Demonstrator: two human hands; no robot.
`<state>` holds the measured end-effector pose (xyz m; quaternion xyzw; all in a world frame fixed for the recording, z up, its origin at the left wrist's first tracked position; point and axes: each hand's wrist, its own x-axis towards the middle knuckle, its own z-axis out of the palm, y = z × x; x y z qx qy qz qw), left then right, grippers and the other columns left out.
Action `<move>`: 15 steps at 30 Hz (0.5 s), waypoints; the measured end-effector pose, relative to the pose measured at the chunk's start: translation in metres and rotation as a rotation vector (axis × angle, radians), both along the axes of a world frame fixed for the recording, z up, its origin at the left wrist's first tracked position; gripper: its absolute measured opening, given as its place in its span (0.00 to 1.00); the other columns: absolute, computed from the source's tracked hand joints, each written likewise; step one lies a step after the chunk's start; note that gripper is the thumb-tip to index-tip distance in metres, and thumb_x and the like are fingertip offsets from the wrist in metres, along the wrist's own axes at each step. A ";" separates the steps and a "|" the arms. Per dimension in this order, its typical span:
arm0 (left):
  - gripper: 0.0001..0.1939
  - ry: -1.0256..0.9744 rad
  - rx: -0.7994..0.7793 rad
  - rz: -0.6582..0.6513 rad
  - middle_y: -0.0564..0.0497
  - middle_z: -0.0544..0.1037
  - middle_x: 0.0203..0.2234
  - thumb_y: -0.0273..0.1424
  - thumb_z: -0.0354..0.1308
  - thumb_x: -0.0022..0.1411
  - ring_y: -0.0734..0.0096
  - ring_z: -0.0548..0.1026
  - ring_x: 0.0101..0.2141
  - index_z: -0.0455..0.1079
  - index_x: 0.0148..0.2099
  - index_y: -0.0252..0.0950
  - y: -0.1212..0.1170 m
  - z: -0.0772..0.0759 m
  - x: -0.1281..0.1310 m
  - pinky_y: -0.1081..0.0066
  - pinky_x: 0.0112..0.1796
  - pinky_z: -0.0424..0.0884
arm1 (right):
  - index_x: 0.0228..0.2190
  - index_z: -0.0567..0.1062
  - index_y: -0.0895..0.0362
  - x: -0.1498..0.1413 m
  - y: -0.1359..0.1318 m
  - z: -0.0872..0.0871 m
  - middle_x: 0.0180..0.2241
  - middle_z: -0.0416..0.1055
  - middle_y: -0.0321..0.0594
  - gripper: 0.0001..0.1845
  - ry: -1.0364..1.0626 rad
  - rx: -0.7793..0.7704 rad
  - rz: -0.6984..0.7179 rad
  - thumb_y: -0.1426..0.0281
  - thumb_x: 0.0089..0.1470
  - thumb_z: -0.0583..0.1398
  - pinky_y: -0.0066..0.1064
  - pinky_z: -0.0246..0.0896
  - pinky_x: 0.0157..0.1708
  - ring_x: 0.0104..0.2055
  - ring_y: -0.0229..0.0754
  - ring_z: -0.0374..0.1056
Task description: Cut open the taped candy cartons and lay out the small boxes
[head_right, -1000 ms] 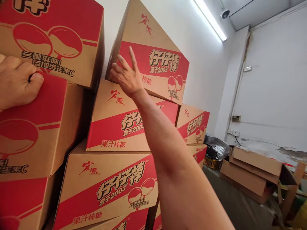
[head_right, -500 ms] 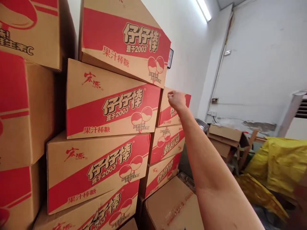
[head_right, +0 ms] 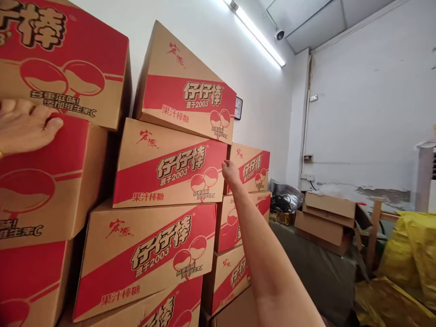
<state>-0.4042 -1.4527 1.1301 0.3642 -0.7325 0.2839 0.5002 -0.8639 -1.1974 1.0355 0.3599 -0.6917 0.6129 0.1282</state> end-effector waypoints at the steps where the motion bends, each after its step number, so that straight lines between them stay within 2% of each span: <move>1: 0.42 -0.011 0.038 0.022 0.41 0.53 0.63 0.54 0.25 0.62 0.43 0.54 0.59 0.59 0.62 0.31 0.003 0.002 -0.001 0.47 0.57 0.41 | 0.53 0.66 0.57 -0.006 -0.001 0.001 0.51 0.67 0.47 0.22 -0.043 -0.036 0.023 0.64 0.60 0.49 0.34 0.67 0.42 0.47 0.43 0.66; 4: 0.40 0.071 0.144 0.047 0.47 0.50 0.65 0.56 0.29 0.60 0.39 0.48 0.61 0.55 0.65 0.41 0.030 -0.004 -0.019 0.44 0.57 0.45 | 0.54 0.64 0.57 -0.032 -0.001 0.010 0.52 0.65 0.48 0.22 -0.154 -0.143 0.110 0.64 0.61 0.47 0.33 0.68 0.41 0.48 0.43 0.65; 6: 0.37 0.185 0.173 0.020 0.55 0.45 0.66 0.58 0.33 0.59 0.35 0.48 0.60 0.51 0.66 0.51 0.060 -0.016 -0.052 0.40 0.55 0.51 | 0.52 0.64 0.57 -0.057 0.001 0.019 0.52 0.65 0.47 0.21 -0.205 -0.203 0.176 0.64 0.61 0.46 0.32 0.68 0.41 0.49 0.42 0.65; 8: 0.34 0.225 0.113 -0.016 0.56 0.42 0.66 0.56 0.34 0.60 0.35 0.49 0.59 0.48 0.66 0.55 0.094 -0.028 -0.103 0.38 0.54 0.53 | 0.49 0.66 0.55 -0.086 0.001 0.029 0.51 0.66 0.45 0.19 -0.230 -0.242 0.247 0.63 0.61 0.46 0.33 0.68 0.42 0.49 0.42 0.65; 10: 0.31 0.153 -0.029 -0.027 0.52 0.43 0.65 0.52 0.35 0.63 0.38 0.49 0.60 0.51 0.66 0.52 0.124 -0.034 -0.166 0.39 0.55 0.52 | 0.47 0.67 0.55 -0.117 -0.003 0.039 0.51 0.66 0.44 0.18 -0.240 -0.260 0.323 0.62 0.60 0.47 0.36 0.67 0.45 0.49 0.43 0.65; 12: 0.27 0.009 -0.199 -0.020 0.48 0.45 0.65 0.47 0.36 0.66 0.43 0.47 0.61 0.55 0.64 0.48 0.146 -0.030 -0.231 0.42 0.56 0.50 | 0.47 0.66 0.55 -0.145 -0.011 0.048 0.53 0.65 0.44 0.19 -0.242 -0.264 0.397 0.59 0.60 0.46 0.40 0.65 0.47 0.51 0.44 0.65; 15: 0.24 -0.212 -0.337 -0.003 0.45 0.48 0.64 0.42 0.41 0.66 0.46 0.46 0.63 0.61 0.62 0.46 0.164 -0.013 -0.316 0.45 0.58 0.48 | 0.48 0.66 0.56 -0.176 -0.031 0.059 0.53 0.64 0.47 0.25 -0.225 -0.266 0.495 0.55 0.60 0.43 0.45 0.64 0.49 0.53 0.47 0.63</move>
